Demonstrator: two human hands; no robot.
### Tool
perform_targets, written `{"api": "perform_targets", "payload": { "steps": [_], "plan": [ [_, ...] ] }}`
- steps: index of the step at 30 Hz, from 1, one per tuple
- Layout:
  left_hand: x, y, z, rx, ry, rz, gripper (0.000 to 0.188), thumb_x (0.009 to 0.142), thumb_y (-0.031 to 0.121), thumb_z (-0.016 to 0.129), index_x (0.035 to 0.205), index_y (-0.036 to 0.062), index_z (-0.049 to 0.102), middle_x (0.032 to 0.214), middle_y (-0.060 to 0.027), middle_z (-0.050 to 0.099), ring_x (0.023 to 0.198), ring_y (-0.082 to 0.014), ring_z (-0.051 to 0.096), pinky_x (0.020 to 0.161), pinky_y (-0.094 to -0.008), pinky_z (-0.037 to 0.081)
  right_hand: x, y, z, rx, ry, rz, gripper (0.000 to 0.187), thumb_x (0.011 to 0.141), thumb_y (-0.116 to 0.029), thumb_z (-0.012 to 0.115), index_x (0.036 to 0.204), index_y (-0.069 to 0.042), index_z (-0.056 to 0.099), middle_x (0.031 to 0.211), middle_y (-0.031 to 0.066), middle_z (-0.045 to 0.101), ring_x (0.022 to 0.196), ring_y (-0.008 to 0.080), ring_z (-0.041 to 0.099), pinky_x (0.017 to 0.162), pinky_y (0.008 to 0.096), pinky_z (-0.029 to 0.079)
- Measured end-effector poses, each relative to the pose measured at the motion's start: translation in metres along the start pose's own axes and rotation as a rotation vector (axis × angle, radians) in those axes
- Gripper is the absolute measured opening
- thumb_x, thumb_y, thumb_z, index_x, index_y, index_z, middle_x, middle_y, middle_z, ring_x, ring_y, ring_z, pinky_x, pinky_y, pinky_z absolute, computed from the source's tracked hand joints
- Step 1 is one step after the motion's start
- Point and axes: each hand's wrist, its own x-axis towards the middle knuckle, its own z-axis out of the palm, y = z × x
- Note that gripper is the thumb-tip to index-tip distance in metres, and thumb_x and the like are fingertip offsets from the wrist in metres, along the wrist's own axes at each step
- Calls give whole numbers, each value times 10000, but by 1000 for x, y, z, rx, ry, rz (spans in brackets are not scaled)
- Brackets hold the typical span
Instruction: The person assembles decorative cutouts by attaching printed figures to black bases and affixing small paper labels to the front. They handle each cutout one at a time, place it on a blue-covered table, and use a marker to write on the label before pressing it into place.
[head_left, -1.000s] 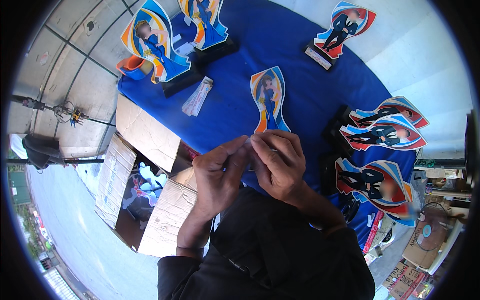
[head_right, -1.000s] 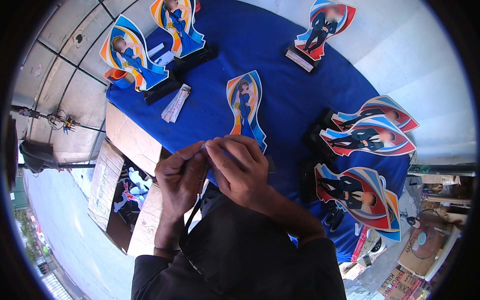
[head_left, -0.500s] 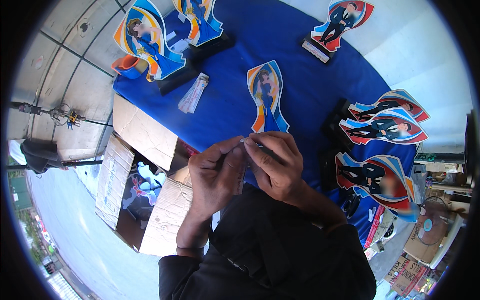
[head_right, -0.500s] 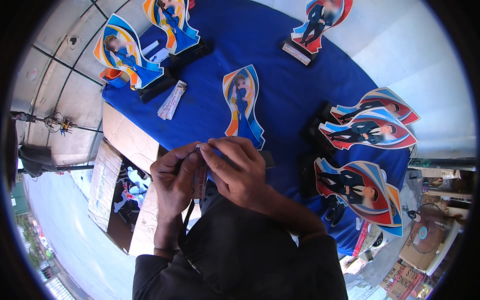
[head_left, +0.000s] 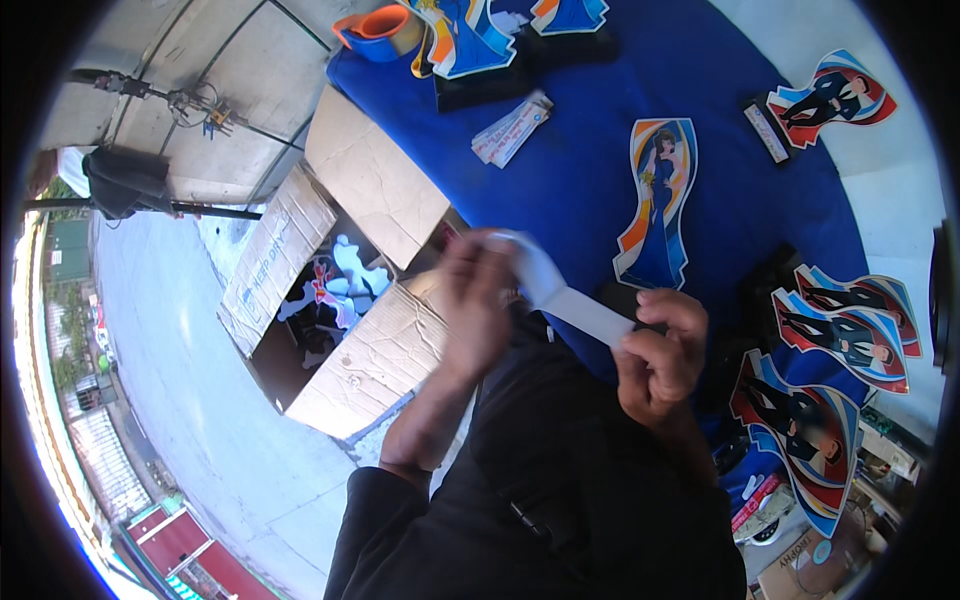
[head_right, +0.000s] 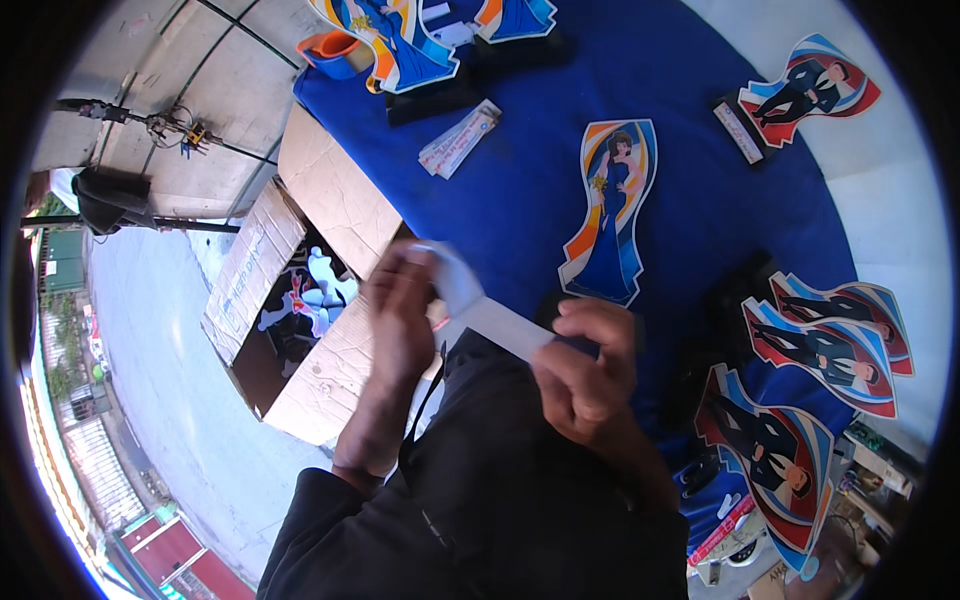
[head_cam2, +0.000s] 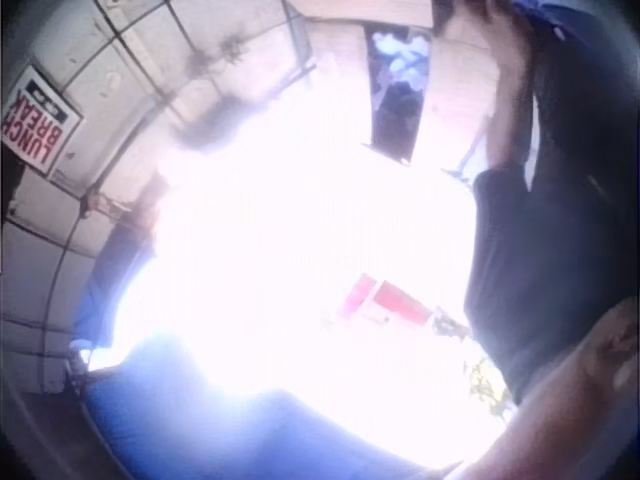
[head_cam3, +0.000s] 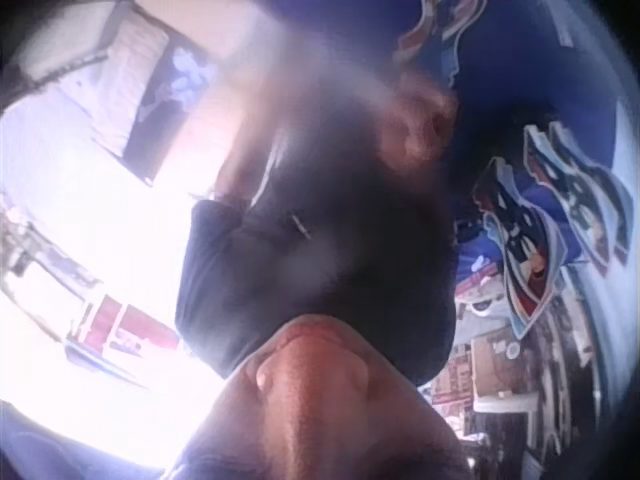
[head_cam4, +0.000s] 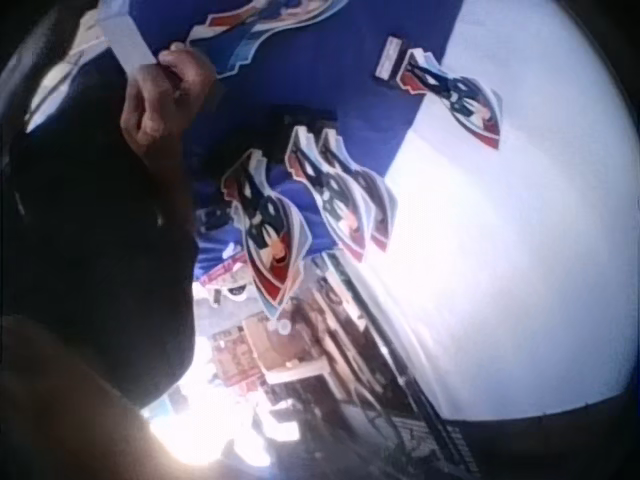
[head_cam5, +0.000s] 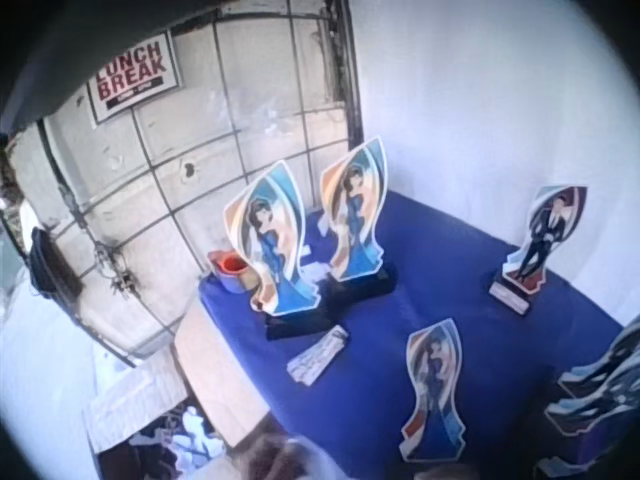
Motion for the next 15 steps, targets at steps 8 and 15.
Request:
{"api": "perform_targets", "payload": {
  "steps": [8, 15],
  "plan": [
    [37, -17, -226, 1269, 902, 289, 410, 967, 143, 648, 1336, -27, 587, 1366, -240, 541, 1247, -373, 514, 1039, -480, 441, -43, 17, -62, 244, 252, 787, 120, 939, 10, 675, 1018, -19, 590, 954, 71, 609, 833, 75, 558, 676, 223, 436],
    [-21, -19, -45, 825, -158, 123, 241, 923, 135, 738, 1120, -3, 721, 1505, -192, 473, 1502, -343, 309, 1195, -490, 277, -60, 28, -77, 532, 236, 1162, 118, 916, 16, 699, 989, -42, 627, 901, 16, 653, 826, 48, 589, 786, 215, 465]
  ]
}}
